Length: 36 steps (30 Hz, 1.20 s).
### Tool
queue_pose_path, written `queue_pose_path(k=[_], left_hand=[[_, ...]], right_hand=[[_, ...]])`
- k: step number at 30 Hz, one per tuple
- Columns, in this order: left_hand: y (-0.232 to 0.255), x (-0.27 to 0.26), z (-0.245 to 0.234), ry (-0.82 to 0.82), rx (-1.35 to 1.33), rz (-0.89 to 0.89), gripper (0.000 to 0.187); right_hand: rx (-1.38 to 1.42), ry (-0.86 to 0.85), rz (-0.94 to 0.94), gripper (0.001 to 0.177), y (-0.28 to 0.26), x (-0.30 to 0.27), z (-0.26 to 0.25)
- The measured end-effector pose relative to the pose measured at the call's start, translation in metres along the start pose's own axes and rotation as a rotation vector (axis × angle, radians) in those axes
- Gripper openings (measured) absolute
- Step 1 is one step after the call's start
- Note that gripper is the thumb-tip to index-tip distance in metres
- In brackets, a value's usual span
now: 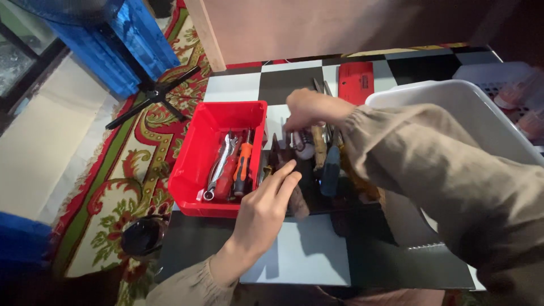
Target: Organize various tools into containers and tidy up the workspace.
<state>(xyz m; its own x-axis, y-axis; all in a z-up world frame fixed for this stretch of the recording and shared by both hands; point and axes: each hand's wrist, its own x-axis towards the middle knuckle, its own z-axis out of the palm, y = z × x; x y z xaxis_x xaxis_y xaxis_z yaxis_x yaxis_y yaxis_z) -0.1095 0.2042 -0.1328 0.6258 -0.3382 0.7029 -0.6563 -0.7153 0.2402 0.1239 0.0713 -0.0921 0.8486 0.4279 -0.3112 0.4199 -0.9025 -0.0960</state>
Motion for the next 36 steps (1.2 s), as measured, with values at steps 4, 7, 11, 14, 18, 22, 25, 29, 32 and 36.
queue_pose_path(k=[4, 7, 11, 14, 18, 22, 25, 29, 32, 36], left_hand=[[0.0, -0.009, -0.007, -0.013, -0.009, -0.004, 0.042], [0.001, -0.015, -0.009, -0.065, -0.015, -0.026, 0.042], [0.002, -0.021, -0.014, -0.252, 0.038, -0.1, 0.05], [0.004, -0.025, -0.016, -0.27, 0.043, -0.09, 0.05], [0.012, -0.021, -0.029, -0.26, 0.02, -0.063, 0.043], [0.016, -0.027, -0.037, -0.353, 0.051, -0.049, 0.045], [0.017, -0.026, -0.042, -0.381, 0.085, -0.009, 0.041], [0.022, -0.018, -0.047, -0.367, 0.042, 0.035, 0.042], [0.019, 0.0, -0.049, -0.377, -0.02, 0.065, 0.041], [0.009, 0.046, -0.026, -0.378, -0.178, 0.181, 0.043]], right_hand=[[0.084, -0.018, -0.026, 0.04, 0.0, 0.031, 0.024], [0.066, 0.042, -0.129, 0.042, 0.005, 0.045, 0.036], [0.048, 0.007, -0.089, 0.049, -0.004, 0.056, 0.046], [0.08, 0.002, -0.101, 0.048, -0.013, 0.055, 0.045], [0.162, -0.017, -0.091, 0.038, -0.025, 0.048, 0.035], [0.28, -0.148, -0.108, 0.027, -0.014, 0.055, 0.044], [0.304, -0.151, -0.1, 0.029, -0.011, 0.038, 0.029], [0.004, 0.052, -0.279, 0.029, 0.017, -0.005, 0.015], [-0.133, 0.146, -0.358, 0.021, 0.031, -0.062, -0.007], [-0.217, 0.109, -0.313, 0.026, 0.05, -0.13, -0.003]])
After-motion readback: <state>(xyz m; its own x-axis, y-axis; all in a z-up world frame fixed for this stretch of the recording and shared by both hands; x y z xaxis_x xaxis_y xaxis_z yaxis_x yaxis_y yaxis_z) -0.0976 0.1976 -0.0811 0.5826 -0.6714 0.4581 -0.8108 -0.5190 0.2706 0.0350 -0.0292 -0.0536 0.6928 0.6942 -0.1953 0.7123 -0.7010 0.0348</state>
